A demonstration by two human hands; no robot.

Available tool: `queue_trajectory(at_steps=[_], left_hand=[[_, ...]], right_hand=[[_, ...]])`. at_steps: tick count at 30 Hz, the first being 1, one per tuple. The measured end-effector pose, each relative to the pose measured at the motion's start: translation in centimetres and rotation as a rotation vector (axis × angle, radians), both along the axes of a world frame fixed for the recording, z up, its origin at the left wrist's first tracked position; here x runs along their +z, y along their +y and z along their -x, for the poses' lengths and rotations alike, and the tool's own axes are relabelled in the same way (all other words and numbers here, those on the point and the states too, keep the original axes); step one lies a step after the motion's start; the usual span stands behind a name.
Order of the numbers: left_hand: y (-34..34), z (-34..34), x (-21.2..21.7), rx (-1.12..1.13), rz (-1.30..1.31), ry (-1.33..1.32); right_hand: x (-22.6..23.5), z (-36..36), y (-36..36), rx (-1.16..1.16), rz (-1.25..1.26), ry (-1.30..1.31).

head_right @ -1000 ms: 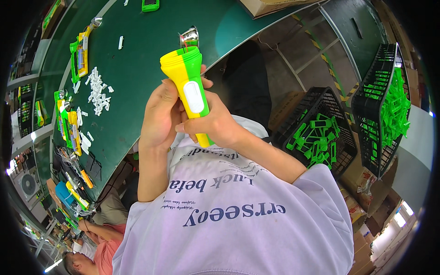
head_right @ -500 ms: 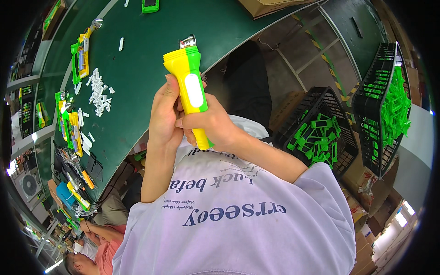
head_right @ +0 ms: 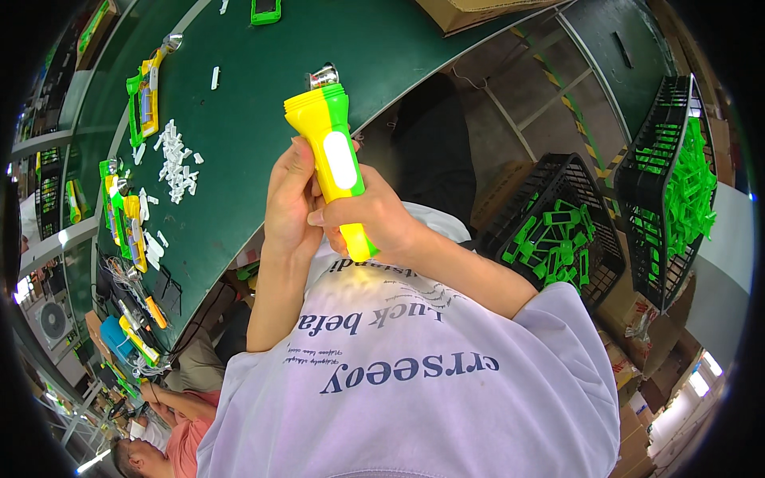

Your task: The person assembles flashlights by fitting casing halves together and testing their switches, installs solar panels into plastic frames by hand, and gathers plastic switch components on the workbench.

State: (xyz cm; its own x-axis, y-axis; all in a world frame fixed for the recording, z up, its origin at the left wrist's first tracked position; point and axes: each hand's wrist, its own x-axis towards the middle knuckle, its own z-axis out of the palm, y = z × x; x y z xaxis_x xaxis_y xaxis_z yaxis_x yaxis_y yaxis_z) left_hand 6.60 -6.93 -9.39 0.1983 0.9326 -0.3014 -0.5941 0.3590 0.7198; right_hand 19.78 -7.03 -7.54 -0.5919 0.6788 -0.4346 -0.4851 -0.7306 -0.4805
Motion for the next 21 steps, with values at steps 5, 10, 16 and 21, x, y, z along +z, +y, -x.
queue_trajectory(at_steps=[5,10,16,21], left_hand=[[0.1,-0.3,-0.4,0.004,0.033,0.014],[0.1,0.0,0.6,-0.024,0.013,0.069],[1.0,6.0,3.2,0.566,-0.557,0.955],[2.1,8.1,9.4,-0.255,-1.056,1.566]], right_hand=[[-0.5,0.0,0.0,0.003,-0.025,-0.032],[-0.3,0.0,0.1,-0.004,-0.044,-0.047],[-0.5,-2.9,2.9,0.271,-0.781,-0.757],[1.7,-2.9,7.0,0.610,-1.599,-1.354]])
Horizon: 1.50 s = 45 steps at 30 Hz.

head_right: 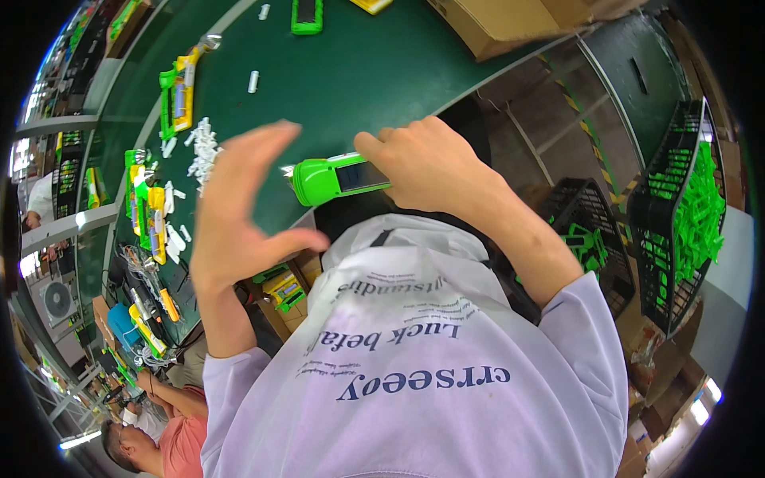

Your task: The person assembles flashlights by fitting casing halves together and testing their switches, installs solar panels into plastic frames by hand, and gathers plastic switch components on the workbench.

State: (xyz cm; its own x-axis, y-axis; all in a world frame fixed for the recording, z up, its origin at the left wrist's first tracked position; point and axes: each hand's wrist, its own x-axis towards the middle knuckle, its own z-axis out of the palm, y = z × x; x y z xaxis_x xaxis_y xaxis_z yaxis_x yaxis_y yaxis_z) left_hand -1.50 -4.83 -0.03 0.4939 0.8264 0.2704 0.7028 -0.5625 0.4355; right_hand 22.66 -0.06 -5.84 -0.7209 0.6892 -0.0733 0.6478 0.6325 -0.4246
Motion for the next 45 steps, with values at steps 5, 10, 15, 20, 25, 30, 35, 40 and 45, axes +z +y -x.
queue_trajectory(at_steps=[5,10,15,20,25,30,35,40,45], left_hand=[[2.5,1.8,-1.8,0.131,0.290,0.244],[8.8,9.9,-0.6,0.713,0.363,-0.317],[21.0,23.3,-2.5,0.942,0.321,-0.727],[26.6,42.6,-8.9,1.301,0.222,-0.615],[29.6,42.9,-10.4,1.557,0.217,0.185],[31.3,32.7,-3.9,1.329,0.401,0.663],[35.2,28.7,0.2,1.107,-0.418,0.840],[32.4,1.5,6.8,0.500,-0.905,0.132],[20.0,-17.9,6.3,-0.020,-0.833,-0.410]], right_hand=[[4.2,2.5,2.9,0.075,-0.319,0.243],[-0.7,2.0,4.8,-0.289,-0.355,0.546],[-8.0,1.4,4.9,-0.380,-0.572,0.512],[-8.2,3.4,5.2,-0.329,-0.592,0.679],[-8.1,3.0,5.1,-0.356,-0.596,0.612],[-9.1,0.8,4.4,-0.361,-0.610,0.532],[-9.3,2.1,4.6,-0.344,-0.688,0.663],[-8.3,1.3,3.4,-0.366,-0.792,0.616],[0.0,-10.1,-0.9,-0.607,-0.965,0.376]])
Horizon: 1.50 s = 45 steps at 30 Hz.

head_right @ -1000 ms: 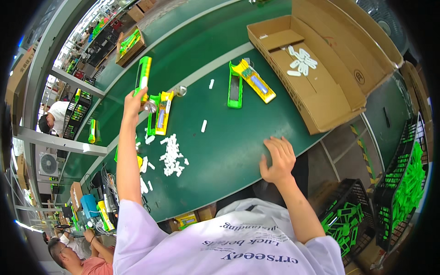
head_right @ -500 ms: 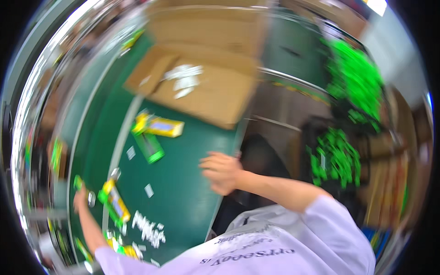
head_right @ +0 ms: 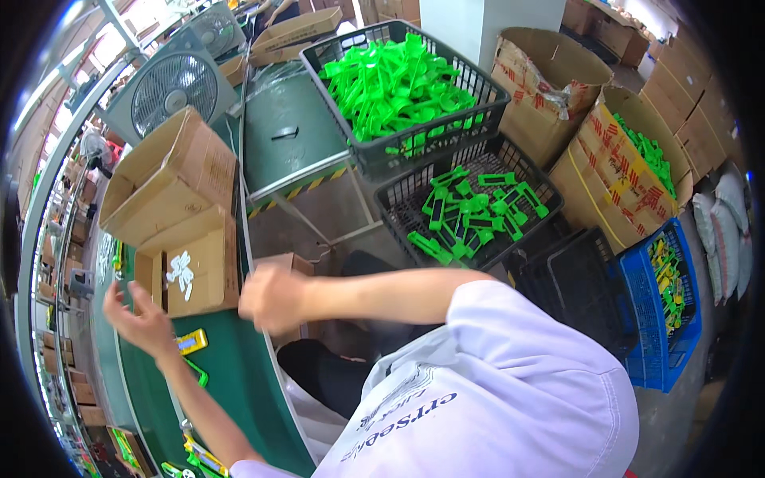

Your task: The person assembles flashlights by fitting casing halves together and testing their switches, installs solar panels into plastic frames by hand, and gathers plastic switch components on the workbench.

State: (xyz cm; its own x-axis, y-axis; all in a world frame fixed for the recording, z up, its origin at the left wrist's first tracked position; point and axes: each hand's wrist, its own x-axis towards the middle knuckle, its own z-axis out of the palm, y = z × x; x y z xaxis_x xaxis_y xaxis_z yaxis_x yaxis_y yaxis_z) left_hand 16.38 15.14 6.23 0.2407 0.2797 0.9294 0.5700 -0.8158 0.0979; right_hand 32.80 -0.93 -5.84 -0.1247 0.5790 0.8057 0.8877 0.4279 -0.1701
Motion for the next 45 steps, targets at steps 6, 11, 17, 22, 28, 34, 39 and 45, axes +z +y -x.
queue_trajectory(at_steps=[6,11,17,22,28,34,39,45], left_hand=[[-10.1,-16.6,-11.7,-0.701,0.262,0.239],[-8.0,-20.8,-21.8,-0.853,0.521,0.649],[-4.4,-21.5,-21.2,-0.791,0.523,0.649],[-4.1,-22.4,-21.0,-0.840,0.969,0.417],[-1.9,-22.1,-19.5,-1.167,2.057,-0.078],[-0.5,-21.0,-18.6,-1.614,2.361,-0.430],[-0.1,-21.2,-20.5,-1.545,2.366,-0.540],[-0.7,-21.3,-21.2,-1.227,2.346,-0.559]], right_hand=[[7.0,-31.3,-5.1,-1.193,0.085,0.284],[2.5,-37.6,-4.8,-1.246,0.441,0.092],[2.9,-38.8,-4.6,-1.353,0.505,0.172],[7.3,-38.4,-8.7,-0.547,-0.157,1.681],[8.4,-30.6,-7.8,-0.262,0.140,1.177],[8.5,-23.9,-2.0,-0.293,0.811,0.095],[8.9,-25.3,3.2,-0.140,0.962,-0.133],[4.8,-29.5,15.8,-0.199,1.061,0.157]])
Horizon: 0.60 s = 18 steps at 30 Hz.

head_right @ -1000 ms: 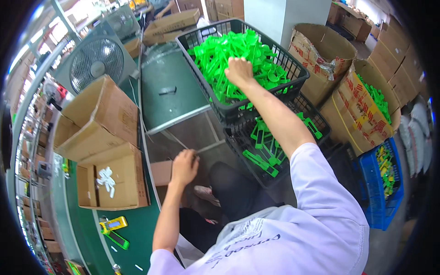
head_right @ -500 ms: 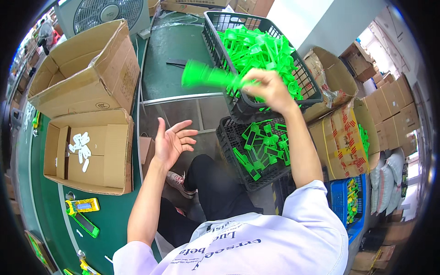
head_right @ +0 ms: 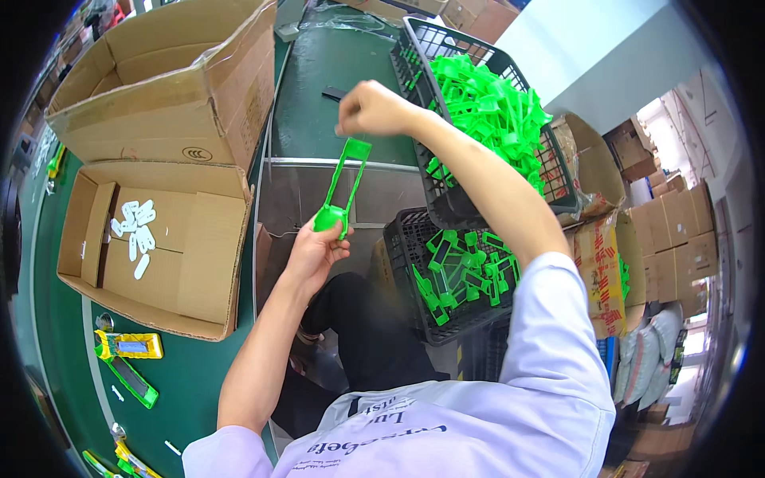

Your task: The person assembles flashlights by fitting casing halves together and testing their switches, installs solar panels into plastic frames by hand, and gathers plastic switch components on the workbench.

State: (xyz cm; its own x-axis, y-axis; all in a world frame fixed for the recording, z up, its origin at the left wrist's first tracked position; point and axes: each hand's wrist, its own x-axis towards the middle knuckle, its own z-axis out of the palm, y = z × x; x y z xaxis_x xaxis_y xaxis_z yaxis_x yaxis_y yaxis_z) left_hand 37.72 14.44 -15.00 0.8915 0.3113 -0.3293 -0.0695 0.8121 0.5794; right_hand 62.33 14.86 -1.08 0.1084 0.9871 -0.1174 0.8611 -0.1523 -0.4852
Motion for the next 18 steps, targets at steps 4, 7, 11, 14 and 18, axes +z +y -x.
queue_trajectory(at_steps=[4,7,11,14,18], left_hand=[[0.0,-0.3,-0.1,0.022,-0.030,0.169],[0.2,-0.3,-0.4,0.019,-0.015,0.165],[0.0,-0.4,0.1,0.018,-0.032,0.216],[-0.1,-0.3,-0.2,0.017,-0.049,0.211],[-0.1,-0.4,-0.5,0.003,-0.072,0.222]], right_hand=[[-6.2,-6.6,7.5,-0.370,-0.152,-0.363],[-9.6,-10.3,9.8,-0.442,0.046,-0.471],[-10.7,-12.5,11.5,-0.402,0.089,-0.439],[-10.6,-13.4,12.3,-0.398,0.148,-0.382],[-10.8,-12.8,12.3,-0.451,0.135,-0.337]])
